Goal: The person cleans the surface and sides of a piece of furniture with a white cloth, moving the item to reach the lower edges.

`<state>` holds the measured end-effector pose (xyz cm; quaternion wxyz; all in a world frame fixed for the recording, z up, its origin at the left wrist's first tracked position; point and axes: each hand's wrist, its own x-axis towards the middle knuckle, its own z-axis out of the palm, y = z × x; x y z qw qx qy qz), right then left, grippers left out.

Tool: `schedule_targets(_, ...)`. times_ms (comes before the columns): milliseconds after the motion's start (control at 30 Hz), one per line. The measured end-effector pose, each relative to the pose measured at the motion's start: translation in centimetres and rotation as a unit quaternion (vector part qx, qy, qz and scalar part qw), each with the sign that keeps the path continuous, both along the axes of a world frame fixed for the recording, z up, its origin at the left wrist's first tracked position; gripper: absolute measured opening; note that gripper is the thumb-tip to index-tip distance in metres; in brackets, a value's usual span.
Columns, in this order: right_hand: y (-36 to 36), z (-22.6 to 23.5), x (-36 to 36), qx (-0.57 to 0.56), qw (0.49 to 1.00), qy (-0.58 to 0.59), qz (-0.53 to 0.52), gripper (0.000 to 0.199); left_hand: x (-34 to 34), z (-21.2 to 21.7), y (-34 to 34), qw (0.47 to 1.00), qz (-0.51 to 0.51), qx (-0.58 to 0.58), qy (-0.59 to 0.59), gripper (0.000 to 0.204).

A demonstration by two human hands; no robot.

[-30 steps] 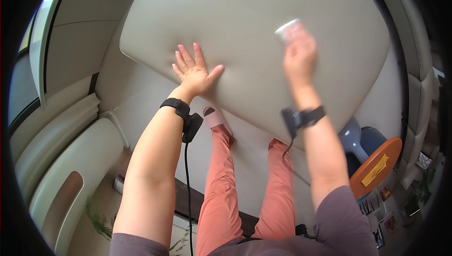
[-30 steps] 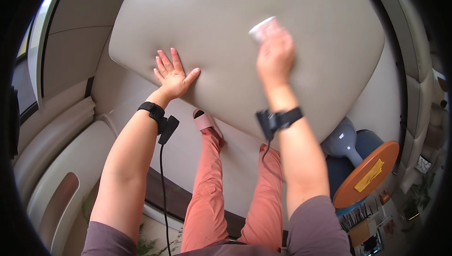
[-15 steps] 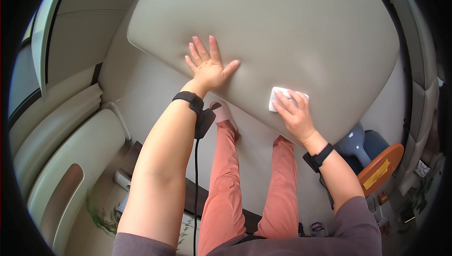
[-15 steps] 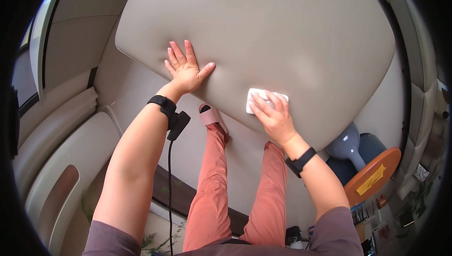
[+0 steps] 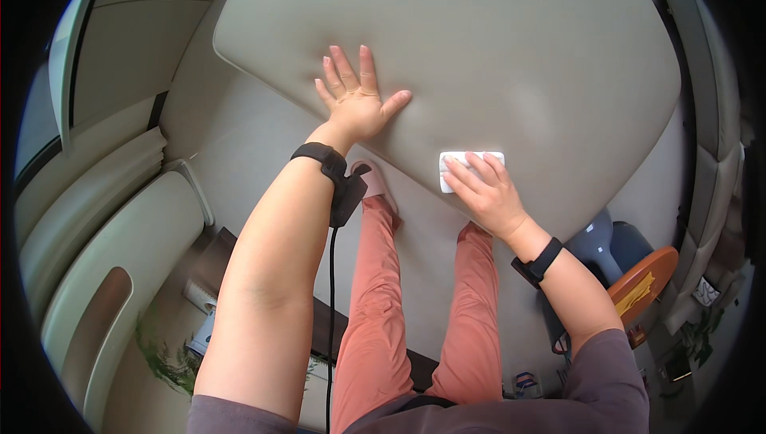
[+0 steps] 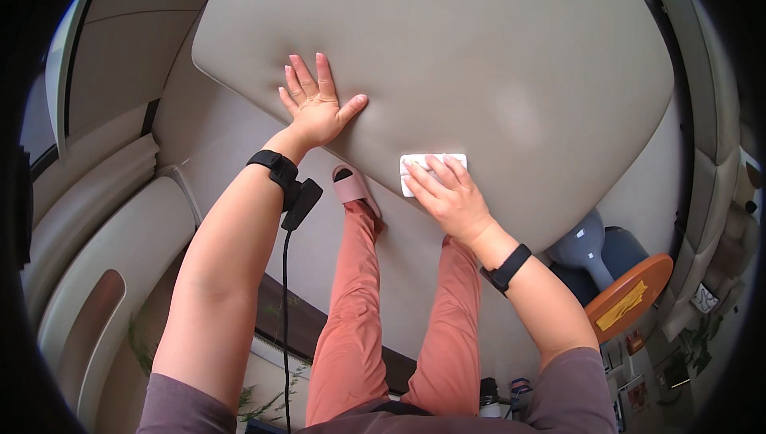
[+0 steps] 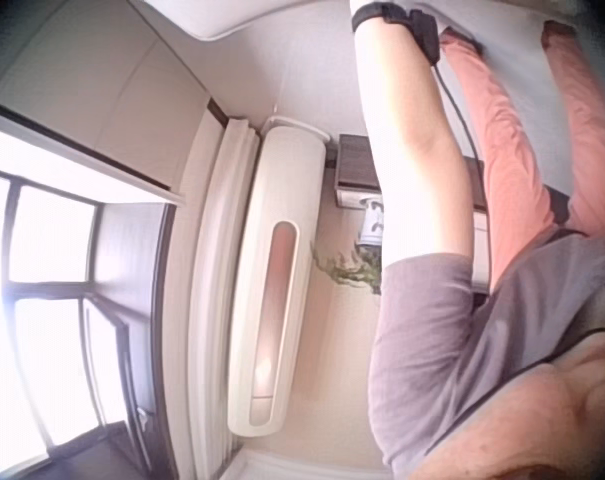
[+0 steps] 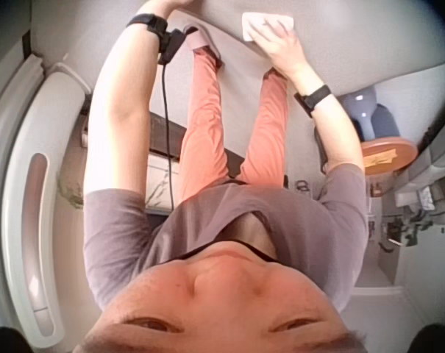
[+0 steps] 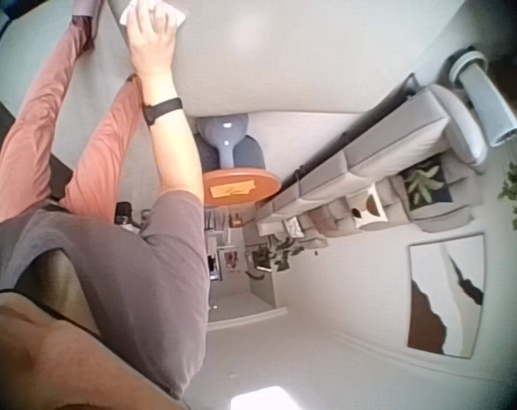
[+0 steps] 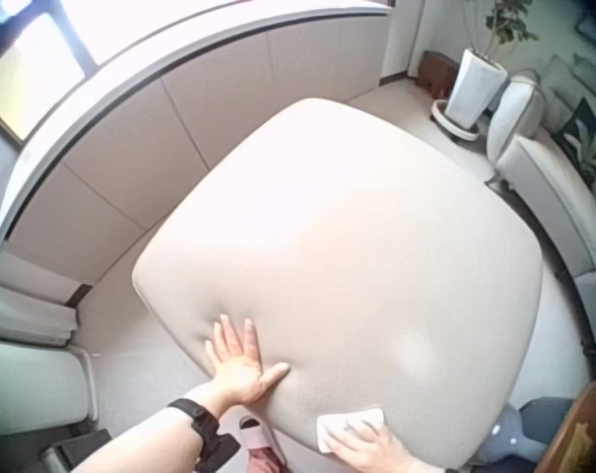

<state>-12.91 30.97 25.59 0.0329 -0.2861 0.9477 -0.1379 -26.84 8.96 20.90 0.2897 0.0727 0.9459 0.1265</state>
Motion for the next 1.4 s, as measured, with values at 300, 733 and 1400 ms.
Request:
schedule_targets(300,-3.5,-1.6,-3.3,-0.067,0.996,0.042,-0.038,0.024,-0.2,-0.5,0.6,1.000,0.000,0.018,0.022,0.103)
schedule_targets(733,-3.8,-0.7,-4.1,-0.086,0.996,0.017,-0.020,0.029,0.1,-0.3,0.4,1.000,0.001,0.006,0.009,0.103)
schedule_targets(1400,4.3,-2.0,-13.6,-0.054,0.920,0.169,-0.349,0.040,0.1,-0.7,0.6,0.999,0.007,0.040,0.011,0.103)
